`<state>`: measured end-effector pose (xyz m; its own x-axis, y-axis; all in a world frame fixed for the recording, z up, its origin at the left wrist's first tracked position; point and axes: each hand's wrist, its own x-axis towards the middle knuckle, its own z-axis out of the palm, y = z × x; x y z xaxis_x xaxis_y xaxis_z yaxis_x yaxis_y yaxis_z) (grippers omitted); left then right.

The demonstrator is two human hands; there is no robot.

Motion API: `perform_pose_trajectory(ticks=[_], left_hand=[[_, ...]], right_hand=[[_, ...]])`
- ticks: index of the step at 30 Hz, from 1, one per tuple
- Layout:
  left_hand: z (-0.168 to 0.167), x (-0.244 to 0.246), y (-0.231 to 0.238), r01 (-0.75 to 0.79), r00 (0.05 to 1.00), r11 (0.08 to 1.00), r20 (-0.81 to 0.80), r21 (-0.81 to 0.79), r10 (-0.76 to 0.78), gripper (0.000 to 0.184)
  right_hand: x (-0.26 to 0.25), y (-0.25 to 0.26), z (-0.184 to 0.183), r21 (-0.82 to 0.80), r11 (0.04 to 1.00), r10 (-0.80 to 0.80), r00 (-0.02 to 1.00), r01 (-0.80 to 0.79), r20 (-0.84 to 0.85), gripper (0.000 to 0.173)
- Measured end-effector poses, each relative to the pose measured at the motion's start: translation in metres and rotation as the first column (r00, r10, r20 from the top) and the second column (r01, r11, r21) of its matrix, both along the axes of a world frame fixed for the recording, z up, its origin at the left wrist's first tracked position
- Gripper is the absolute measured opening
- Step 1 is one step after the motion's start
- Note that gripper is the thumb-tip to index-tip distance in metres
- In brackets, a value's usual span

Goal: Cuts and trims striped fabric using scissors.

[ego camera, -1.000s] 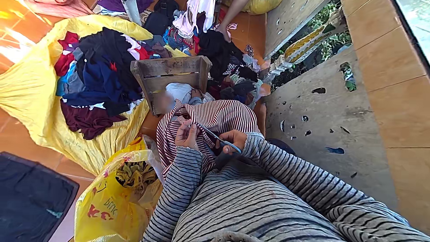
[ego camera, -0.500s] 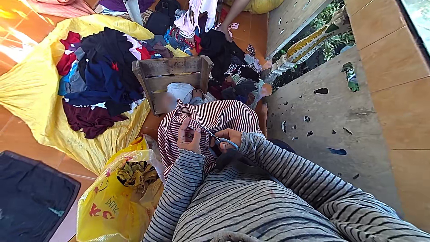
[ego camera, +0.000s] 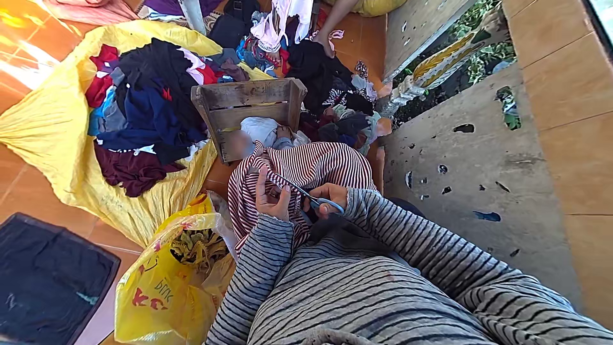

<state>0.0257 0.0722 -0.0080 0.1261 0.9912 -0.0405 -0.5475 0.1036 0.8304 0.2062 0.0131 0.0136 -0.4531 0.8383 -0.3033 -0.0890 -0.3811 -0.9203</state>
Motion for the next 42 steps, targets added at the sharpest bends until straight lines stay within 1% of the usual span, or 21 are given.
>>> perform_pose_trajectory(ticks=[3, 5, 7, 9, 13, 18, 22, 27, 32, 37, 42], left_hand=[[0.001, 0.0, -0.001, 0.014, 1.0, 1.0, -0.008, 0.0, -0.014, 0.079], [0.003, -0.001, -0.001, 0.023, 1.0, 1.0, -0.013, -0.006, -0.023, 0.079], [0.004, -0.002, -0.001, 0.041, 0.999, 0.999, -0.027, -0.016, -0.042, 0.079], [0.006, -0.002, -0.001, 0.044, 0.998, 0.998, -0.043, -0.035, -0.046, 0.078], [0.005, -0.002, -0.001, 0.045, 0.998, 0.999, -0.032, -0.03, -0.046, 0.079], [0.001, -0.001, -0.001, 0.03, 0.999, 0.999, -0.031, -0.011, -0.031, 0.079], [0.001, -0.001, 0.0, 0.037, 0.999, 0.999, -0.026, -0.012, -0.038, 0.079], [0.002, -0.001, -0.001, 0.076, 0.997, 0.997, -0.031, 0.02, -0.076, 0.08], [0.002, -0.002, -0.001, 0.105, 0.994, 0.993, -0.039, 0.051, -0.104, 0.085], [0.001, -0.003, 0.0, 0.119, 0.992, 0.99, -0.046, 0.074, -0.116, 0.09], [-0.001, -0.003, -0.003, 0.165, 0.983, 0.975, -0.11, 0.146, -0.15, 0.093]], right_hand=[[-0.004, -0.001, -0.005, 0.021, 1.0, 0.004, 0.999, -0.005, 0.047, 0.068], [-0.006, 0.0, -0.004, -0.003, 1.0, -0.023, 0.997, 0.023, 0.069, 0.071], [-0.008, 0.0, -0.002, -0.018, 0.998, -0.06, 0.997, 0.061, 0.056, 0.068], [-0.009, 0.0, -0.001, -0.002, 0.998, -0.058, 0.998, 0.058, 0.033, 0.064], [-0.008, -0.001, 0.004, 0.018, 0.999, -0.042, 0.996, 0.041, 0.075, 0.057], [-0.007, -0.003, 0.008, 0.005, 0.998, -0.055, 0.997, 0.055, 0.062, 0.047], [-0.006, -0.003, 0.012, -0.014, 0.998, -0.057, 0.991, 0.059, 0.119, 0.041], [-0.007, -0.001, 0.016, -0.033, 0.998, -0.05, 0.986, 0.056, 0.159, 0.042], [-0.01, 0.001, 0.012, -0.016, 0.998, -0.065, 0.991, 0.067, 0.115, 0.046], [-0.008, 0.0, 0.016, -0.049, 0.997, -0.054, 0.985, 0.063, 0.164, 0.037], [-0.011, 0.002, 0.011, -0.004, 0.997, -0.08, 0.992, 0.08, 0.102, 0.045]])
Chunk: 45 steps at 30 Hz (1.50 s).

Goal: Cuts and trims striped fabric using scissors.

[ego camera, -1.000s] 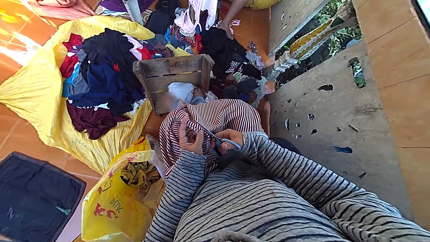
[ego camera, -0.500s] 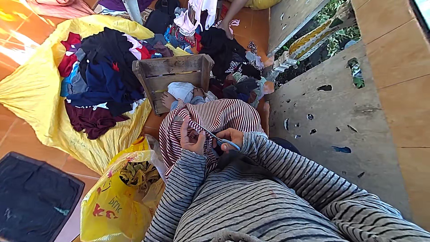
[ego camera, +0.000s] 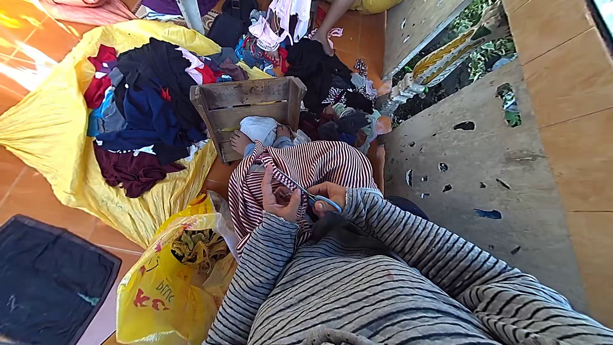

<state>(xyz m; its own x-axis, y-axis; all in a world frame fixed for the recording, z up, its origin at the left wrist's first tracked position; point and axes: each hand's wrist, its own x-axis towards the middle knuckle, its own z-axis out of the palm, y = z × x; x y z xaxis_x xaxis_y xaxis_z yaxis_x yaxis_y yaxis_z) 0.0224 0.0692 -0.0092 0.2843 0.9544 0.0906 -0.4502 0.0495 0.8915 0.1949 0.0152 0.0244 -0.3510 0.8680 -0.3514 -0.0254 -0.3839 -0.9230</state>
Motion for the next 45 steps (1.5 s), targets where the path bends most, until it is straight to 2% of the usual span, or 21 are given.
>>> perform_pose_trajectory(ticks=[9, 13, 20, 27, 33, 38, 41, 45], left_hand=[[0.007, -0.002, -0.001, 0.014, 0.998, 0.999, -0.061, -0.052, -0.017, 0.097], [0.001, -0.001, -0.003, 0.036, 0.994, 0.999, -0.101, -0.001, -0.036, 0.099], [0.001, -0.001, -0.001, 0.055, 0.994, 0.998, -0.096, -0.004, -0.055, 0.098], [0.002, 0.003, -0.006, 0.058, 0.996, 0.998, -0.072, 0.012, -0.056, 0.101], [0.003, -0.001, -0.013, 0.187, 0.972, 0.979, -0.158, 0.08, -0.173, 0.097], [0.002, -0.002, -0.015, 0.247, 0.952, 0.964, -0.21, 0.096, -0.223, 0.097], [0.0, -0.003, -0.015, 0.247, 0.95, 0.965, -0.217, 0.091, -0.223, 0.097], [-0.003, -0.006, -0.014, 0.252, 0.952, 0.959, -0.211, 0.13, -0.221, 0.098]], right_hand=[[-0.003, 0.005, -0.005, -0.006, 0.999, -0.049, 0.997, 0.049, -0.051, 0.043], [-0.007, 0.011, -0.002, 0.022, 0.997, -0.077, 0.997, 0.077, 0.006, 0.053], [-0.01, 0.021, 0.004, -0.028, 0.994, -0.1, 0.993, 0.103, 0.069, 0.065], [-0.004, 0.015, -0.003, -0.024, 0.99, -0.138, 0.99, 0.138, 0.006, 0.052], [-0.005, 0.016, 0.0, 0.054, 0.986, -0.162, 0.984, 0.158, 0.069, 0.063], [-0.003, 0.01, -0.005, 0.057, 0.973, -0.227, 0.973, 0.224, 0.05, 0.048], [0.001, 0.008, -0.018, 0.077, 0.97, -0.228, 0.973, 0.229, -0.028, 0.052], [-0.004, 0.012, 0.001, 0.014, 0.976, -0.22, 0.975, 0.22, 0.042, 0.042]])
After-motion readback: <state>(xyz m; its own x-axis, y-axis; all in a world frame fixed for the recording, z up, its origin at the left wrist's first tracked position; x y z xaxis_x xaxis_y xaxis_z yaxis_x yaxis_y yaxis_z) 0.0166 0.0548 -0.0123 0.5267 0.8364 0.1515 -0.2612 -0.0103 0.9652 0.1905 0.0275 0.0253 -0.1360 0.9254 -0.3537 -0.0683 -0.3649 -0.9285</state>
